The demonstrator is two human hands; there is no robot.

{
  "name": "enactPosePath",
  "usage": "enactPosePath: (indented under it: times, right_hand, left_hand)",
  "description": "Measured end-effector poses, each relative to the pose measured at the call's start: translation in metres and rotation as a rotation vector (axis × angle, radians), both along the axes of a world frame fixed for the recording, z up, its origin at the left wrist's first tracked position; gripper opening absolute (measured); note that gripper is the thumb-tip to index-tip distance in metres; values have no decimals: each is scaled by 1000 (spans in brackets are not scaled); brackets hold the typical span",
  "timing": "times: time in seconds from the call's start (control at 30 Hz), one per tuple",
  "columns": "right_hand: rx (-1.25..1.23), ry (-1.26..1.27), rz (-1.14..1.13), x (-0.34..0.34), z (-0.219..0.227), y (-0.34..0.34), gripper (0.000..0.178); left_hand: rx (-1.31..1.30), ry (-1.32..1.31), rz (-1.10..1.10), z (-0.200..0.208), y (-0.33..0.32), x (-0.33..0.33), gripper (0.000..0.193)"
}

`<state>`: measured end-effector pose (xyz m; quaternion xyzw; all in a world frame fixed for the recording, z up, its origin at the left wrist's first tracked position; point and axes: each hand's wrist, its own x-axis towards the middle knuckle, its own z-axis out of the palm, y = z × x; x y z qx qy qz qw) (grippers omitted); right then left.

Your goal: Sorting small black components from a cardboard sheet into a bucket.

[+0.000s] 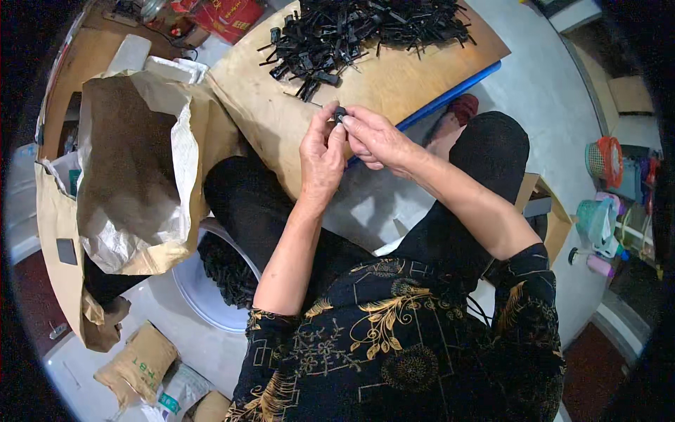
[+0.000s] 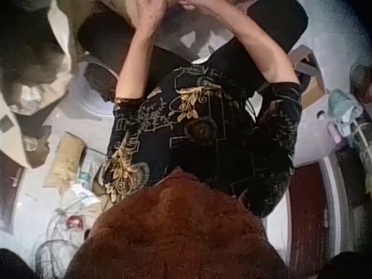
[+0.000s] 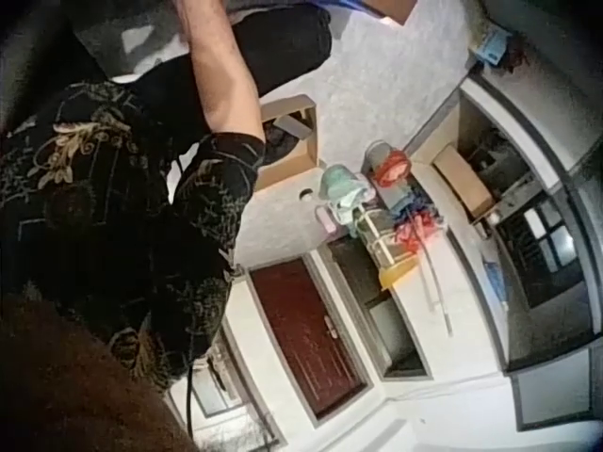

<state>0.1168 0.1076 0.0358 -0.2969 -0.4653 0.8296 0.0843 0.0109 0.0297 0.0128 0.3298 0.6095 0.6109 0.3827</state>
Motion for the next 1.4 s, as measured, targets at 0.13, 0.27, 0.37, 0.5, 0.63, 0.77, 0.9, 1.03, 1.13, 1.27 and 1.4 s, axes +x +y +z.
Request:
enactPosePath:
  times: [0.13,0.27,0.37,0.5,0.63,0.77,0.9,1.03,1.13,1.27,1.4]
  right_hand:
    - [-28,-1,-11,-7,-5,0,31]
    - [-51,-32,-32,-16,-5,-2,28]
    - [-40,-83,-11,-24,-3,2,27]
    - [99,-184,164,-34,-7,18,24]
    - [433,-81,547,-48,-2,53,24]
    - [928,-153,421,-62,-3,86,34]
    - [1437,-569,206,-67,-45,88,39]
    - [1586,-569,188,-73,-45,78,31]
    - [1600,-597,143,-74,-49,79,30]
    - [1630,-567,147,-69,-50,79,27]
    - [1367,-154,-78,-68,-63,97,21]
  left_hand:
    - [-20,42,38,-5,0,-3,32]
    - [40,151,82,-7,0,-6,30]
    - [34,227,147,-7,1,-9,31]
    - [-6,411,188,-11,2,-13,30]
    - [-71,316,175,3,-12,-23,26]
    - [-106,272,257,39,-56,-38,24]
    - [-140,789,253,66,-138,-51,21]
    - [-402,1019,405,52,-221,-74,20]
    - [-540,1030,474,25,-267,-97,20]
    - [-709,1169,438,11,-280,-103,20]
    - [-471,1281,487,36,-245,-79,16]
